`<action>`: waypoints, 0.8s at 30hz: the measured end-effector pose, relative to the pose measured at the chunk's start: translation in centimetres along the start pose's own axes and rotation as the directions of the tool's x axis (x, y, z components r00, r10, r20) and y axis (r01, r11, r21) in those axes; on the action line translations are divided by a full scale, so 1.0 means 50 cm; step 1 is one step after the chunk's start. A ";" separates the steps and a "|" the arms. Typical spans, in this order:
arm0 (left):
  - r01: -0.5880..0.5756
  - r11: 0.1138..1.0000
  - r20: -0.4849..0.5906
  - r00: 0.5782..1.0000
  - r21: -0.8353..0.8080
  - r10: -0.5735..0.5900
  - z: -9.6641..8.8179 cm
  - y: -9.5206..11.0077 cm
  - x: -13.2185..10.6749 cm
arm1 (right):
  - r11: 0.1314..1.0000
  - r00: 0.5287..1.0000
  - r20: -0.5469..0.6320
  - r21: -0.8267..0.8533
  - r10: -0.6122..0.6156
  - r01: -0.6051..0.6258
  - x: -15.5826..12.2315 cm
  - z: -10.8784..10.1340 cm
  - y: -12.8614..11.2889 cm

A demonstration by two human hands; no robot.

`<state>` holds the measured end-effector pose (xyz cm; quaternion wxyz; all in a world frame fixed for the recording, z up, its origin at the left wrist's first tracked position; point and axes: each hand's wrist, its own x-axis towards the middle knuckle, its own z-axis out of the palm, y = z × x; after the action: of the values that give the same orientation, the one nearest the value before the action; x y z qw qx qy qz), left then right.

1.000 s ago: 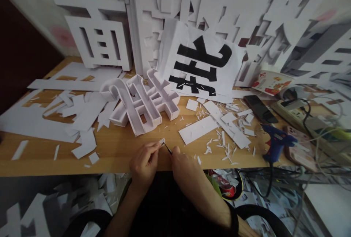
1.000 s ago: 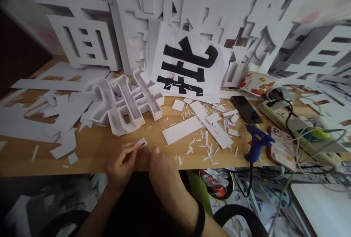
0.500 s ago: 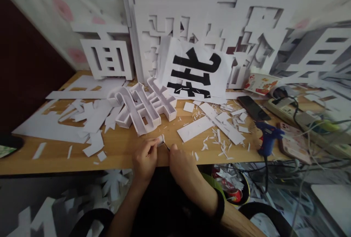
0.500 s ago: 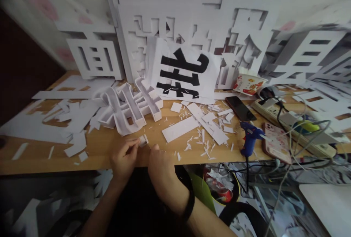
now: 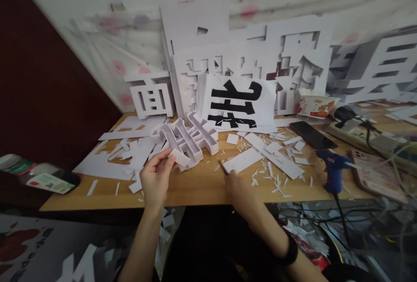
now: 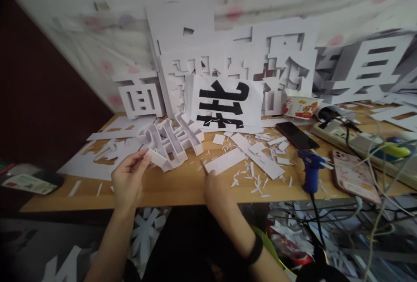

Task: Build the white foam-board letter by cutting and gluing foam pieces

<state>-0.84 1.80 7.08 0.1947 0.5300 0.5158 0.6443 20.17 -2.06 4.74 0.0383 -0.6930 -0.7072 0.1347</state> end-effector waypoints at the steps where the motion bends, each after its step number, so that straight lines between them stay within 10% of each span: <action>1: -0.003 1.000 0.017 1.000 0.012 0.002 -0.004 -0.002 0.001 | 0.998 0.998 -0.016 0.024 0.056 -0.056 0.001 -0.010 0.012; 4: -0.034 0.996 0.105 0.994 0.078 0.026 -0.013 -0.009 0.011 | 0.962 0.971 -0.054 0.164 0.232 -0.220 0.002 -0.037 0.041; 7: -0.111 0.979 0.210 0.975 0.173 0.073 -0.017 -0.018 0.023 | 0.836 0.981 -0.070 0.536 0.180 -0.116 0.007 -0.035 0.058; 11: -0.239 0.933 0.315 0.938 0.271 0.148 -0.019 -0.036 0.029 | 0.405 0.990 -0.125 0.910 0.061 0.090 0.023 0.018 0.068; 16: -0.368 0.869 0.384 0.894 0.331 0.231 -0.017 -0.055 0.025 | -0.134 1.000 -0.002 0.991 -0.007 0.001 0.043 0.067 0.077; 24: -0.500 0.752 0.432 0.845 0.430 0.315 -0.013 -0.089 0.013 | -0.264 1.000 0.016 0.964 -0.021 -0.021 0.044 0.054 0.090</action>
<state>-2.97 3.76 3.58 -0.0218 0.7641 0.5012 0.4055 23.81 -0.25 0.75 0.5650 -0.3880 -0.3223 0.6530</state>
